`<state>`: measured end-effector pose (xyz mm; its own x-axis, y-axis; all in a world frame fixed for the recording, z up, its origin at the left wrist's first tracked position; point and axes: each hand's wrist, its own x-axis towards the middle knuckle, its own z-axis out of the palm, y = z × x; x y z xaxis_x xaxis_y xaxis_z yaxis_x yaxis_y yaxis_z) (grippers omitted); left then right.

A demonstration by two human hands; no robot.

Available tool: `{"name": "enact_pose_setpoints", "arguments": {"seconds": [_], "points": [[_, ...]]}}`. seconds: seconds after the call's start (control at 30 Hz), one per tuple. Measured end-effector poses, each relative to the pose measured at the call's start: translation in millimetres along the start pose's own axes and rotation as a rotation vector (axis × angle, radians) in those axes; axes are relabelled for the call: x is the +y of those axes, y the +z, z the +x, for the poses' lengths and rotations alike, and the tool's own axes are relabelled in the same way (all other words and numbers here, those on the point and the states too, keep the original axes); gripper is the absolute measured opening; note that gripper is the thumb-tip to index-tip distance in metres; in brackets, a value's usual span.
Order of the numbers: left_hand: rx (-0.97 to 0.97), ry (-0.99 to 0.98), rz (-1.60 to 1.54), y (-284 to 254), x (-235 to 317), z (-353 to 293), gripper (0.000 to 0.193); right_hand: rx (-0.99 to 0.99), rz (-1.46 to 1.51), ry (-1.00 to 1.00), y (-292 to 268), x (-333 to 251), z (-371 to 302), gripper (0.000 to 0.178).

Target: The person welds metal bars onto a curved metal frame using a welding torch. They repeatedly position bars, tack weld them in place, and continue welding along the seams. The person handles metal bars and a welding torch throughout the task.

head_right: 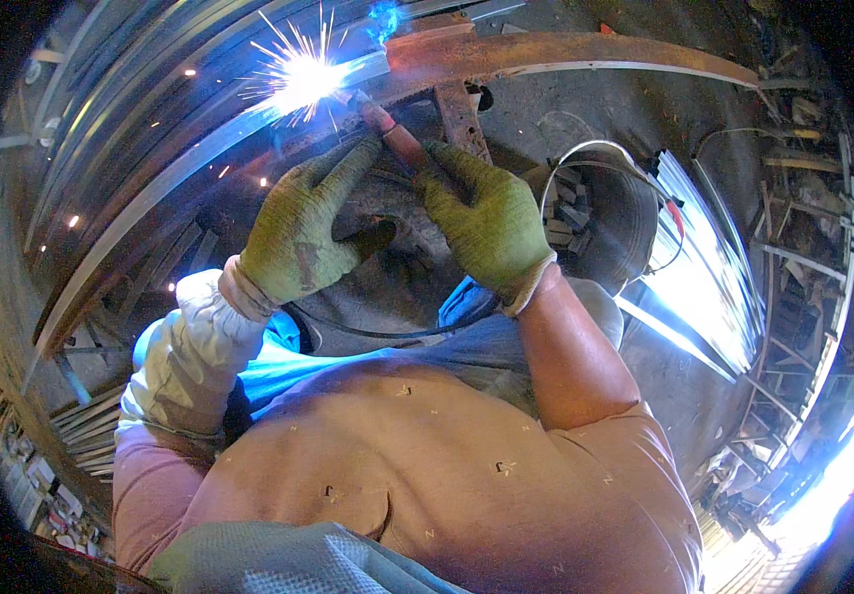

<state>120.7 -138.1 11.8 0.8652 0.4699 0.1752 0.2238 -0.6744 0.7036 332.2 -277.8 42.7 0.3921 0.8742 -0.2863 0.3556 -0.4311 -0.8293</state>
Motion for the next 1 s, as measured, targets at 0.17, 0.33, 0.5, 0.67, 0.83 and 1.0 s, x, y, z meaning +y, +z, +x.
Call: {"name": "enact_pose_setpoints", "arguments": {"seconds": [0.17, 0.33, 0.5, 0.67, 0.83, 1.0], "points": [[0.02, -0.005, -0.039, 2.1, -0.6, 1.2, 0.089, -0.004, 0.07, -0.002, 5.6, 7.0, 3.2, 0.045], [0.077, 0.07, -0.013, 0.9, -0.1, 5.1, 0.085, -0.033, 0.07, 0.035, 2.5, -0.3, 2.0, 0.044], [0.012, 0.095, -0.057, -1.3, -0.9, 4.4, 0.087, -0.021, 0.085, -0.056, 0.3, -5.2, -2.7, 0.045], [0.011, 0.044, -0.045, 2.7, -1.4, 1.5, 0.088, -0.035, -0.07, 0.028, -5.3, -13.1, -3.8, 0.043], [0.04, 0.09, -0.061, 2.1, -2.6, 3.6, 0.088, -0.058, -0.046, 0.097, -6.0, -13.5, -3.4, 0.045], [0.013, 0.085, -0.022, 1.5, -0.6, 5.1, 0.09, -0.044, 0.009, 0.022, -7.0, -6.1, -4.4, 0.05]]}}
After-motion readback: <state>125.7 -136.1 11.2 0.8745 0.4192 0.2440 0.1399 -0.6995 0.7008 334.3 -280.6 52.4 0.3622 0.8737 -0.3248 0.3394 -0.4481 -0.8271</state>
